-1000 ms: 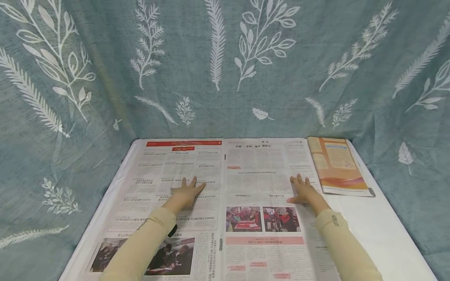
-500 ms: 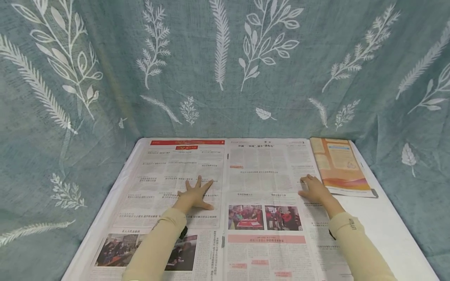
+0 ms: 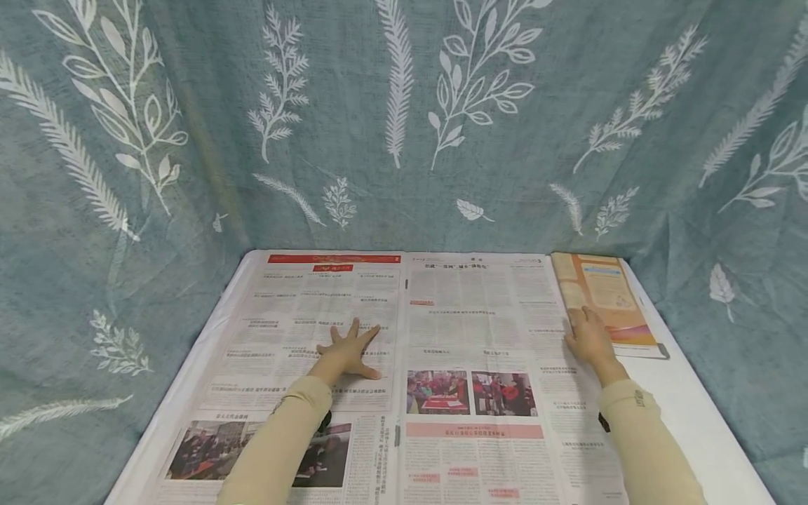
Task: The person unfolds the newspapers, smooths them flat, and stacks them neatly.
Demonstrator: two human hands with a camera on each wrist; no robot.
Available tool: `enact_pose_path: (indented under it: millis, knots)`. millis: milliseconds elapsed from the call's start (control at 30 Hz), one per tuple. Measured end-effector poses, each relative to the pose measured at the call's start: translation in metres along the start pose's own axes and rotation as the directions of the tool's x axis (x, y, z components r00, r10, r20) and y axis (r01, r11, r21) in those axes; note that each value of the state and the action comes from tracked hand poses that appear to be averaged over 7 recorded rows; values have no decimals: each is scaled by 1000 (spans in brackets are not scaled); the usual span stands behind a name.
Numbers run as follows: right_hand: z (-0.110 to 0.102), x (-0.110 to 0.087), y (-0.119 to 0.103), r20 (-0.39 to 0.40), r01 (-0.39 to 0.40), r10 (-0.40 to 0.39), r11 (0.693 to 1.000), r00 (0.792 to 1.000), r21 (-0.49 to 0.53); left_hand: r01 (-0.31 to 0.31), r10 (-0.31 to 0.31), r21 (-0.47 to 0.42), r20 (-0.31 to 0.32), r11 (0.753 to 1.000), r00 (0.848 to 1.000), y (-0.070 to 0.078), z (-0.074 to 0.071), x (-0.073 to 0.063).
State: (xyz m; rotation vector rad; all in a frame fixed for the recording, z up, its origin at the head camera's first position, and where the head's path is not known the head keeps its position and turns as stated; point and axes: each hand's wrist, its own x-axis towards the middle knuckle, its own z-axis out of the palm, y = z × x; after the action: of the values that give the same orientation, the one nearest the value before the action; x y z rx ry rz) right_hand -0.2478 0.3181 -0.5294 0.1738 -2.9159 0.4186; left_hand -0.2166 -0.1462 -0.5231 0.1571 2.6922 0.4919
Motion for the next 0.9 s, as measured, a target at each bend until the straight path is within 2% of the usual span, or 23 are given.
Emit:
enact_pose_path:
  millis: [133, 233, 433, 667, 900]
  knots:
    - [1, 2, 3, 85, -75, 70, 995, 994, 58, -3, 3, 7, -3, 1000, 1000, -2, -2, 1]
    - [2, 2, 3, 135, -122, 114, 991, 984, 52, -6, 6, 9, -13, 1000, 1000, -2, -2, 1]
    - [3, 0, -3, 127, -155, 145, 986, 981, 69, 6, -6, -3, -18, 1000, 1000, -2, -1, 0]
    - [4, 1, 0, 102, -211, 208, 977, 973, 29, 0, 0, 14, -26, 1000, 1000, -1, -3, 1]
    - [13, 5, 4, 160, -229, 229, 973, 960, -17, 22, -22, 5, -19, 1000, 1000, 1, -5, 0]
